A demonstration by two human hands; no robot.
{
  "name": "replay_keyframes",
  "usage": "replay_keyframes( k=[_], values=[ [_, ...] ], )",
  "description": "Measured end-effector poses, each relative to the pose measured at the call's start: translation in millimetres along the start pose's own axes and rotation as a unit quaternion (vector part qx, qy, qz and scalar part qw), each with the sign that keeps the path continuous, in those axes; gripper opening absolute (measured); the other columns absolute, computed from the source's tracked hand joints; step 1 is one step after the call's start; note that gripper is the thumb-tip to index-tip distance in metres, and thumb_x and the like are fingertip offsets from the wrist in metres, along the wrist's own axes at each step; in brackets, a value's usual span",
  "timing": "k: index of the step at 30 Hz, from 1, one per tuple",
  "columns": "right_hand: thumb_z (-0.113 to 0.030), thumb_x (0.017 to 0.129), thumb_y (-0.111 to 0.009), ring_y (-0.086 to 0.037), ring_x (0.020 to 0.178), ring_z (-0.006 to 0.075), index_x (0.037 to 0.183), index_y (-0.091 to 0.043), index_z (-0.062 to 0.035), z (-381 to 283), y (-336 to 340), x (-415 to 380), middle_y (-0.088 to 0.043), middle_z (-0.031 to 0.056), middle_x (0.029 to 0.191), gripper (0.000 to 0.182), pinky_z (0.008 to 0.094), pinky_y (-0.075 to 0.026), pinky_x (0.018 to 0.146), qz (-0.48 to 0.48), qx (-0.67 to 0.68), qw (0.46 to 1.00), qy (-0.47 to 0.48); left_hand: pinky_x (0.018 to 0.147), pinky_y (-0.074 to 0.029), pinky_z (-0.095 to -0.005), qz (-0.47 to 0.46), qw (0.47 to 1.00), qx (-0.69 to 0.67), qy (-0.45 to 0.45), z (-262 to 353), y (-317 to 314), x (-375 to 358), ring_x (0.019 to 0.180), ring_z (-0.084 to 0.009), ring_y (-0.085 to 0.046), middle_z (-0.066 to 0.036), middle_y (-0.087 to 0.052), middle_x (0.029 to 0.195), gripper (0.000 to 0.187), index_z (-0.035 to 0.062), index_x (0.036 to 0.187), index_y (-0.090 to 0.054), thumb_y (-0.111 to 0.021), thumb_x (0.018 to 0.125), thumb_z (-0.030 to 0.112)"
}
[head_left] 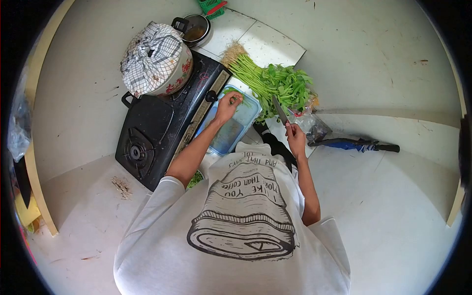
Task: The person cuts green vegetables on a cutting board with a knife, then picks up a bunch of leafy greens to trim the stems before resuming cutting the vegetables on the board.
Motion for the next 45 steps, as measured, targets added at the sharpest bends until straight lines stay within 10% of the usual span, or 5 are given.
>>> replay_keyframes(
  k=[13,24,33,45],
  values=[
    [-0.039,0.106,-0.063,-0.054,0.061,0.0099,0.098,-0.067,-0.0001,-27.7,-21.3,39.1,-0.063,0.0024,0.07,0.04,0.0296,-0.044,0.059,-0.085,0.046,0.995,0.032,0.099,-0.046,-0.0287,0.08,0.971,-0.219,0.045,8.1,25.7,-9.4,0.102,-0.0104,-0.065,-0.007,-0.075,0.113,0.018,0.0068,0.121,-0.063,-0.063,0.105,0.017],
    [-0.028,0.103,-0.069,-0.049,0.066,0.0057,0.099,-0.063,-0.0031,-117.2,-52.0,68.7,-0.06,-0.0027,0.076,0.025,0.0252,-0.04,0.06,-0.234,0.114,0.964,0.058,0.085,-0.052,-0.0285,0.139,0.926,-0.349,0.047,55.8,30.1,-52.5,0.092,-0.0147,-0.068,-0.006,-0.069,0.101,0.018,0.0018,0.116,-0.063,-0.065,0.104,0.015],
    [-0.009,0.097,-0.075,-0.069,0.103,0.0129,0.12,-0.063,0.005,-226.6,-108.3,69.2,-0.076,0.0113,0.111,0.03,0.0292,-0.052,0.096,-0.354,0.152,0.906,0.176,0.085,-0.054,-0.0306,0.192,0.908,-0.372,0.029,78.2,24.1,-81.7,0.089,-0.016,-0.068,-0.007,-0.068,0.099,0.011,0.001,0.109,-0.065,-0.064,0.103,0.01],
    [-0.012,0.095,-0.078,-0.068,0.086,0.0099,0.121,-0.063,0.0037,-234.3,-154.8,59.2,-0.078,0.0093,0.101,0.034,0.0258,-0.051,0.078,-0.485,0.047,0.856,0.172,0.096,-0.063,-0.0362,0.236,0.795,-0.549,0.109,67.9,11.5,-128.8,0.1,-0.0238,-0.072,-0.011,-0.063,0.104,0.013,-0.0015,0.112,-0.06,-0.056,0.106,0.01]
  ],
)
Point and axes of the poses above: each hand's wrist, its own x-axis towards the middle knuckle, its own y-axis out of the back of the hand, z = x × y, the point moved 5 cm from there along x, towards the middle knuckle
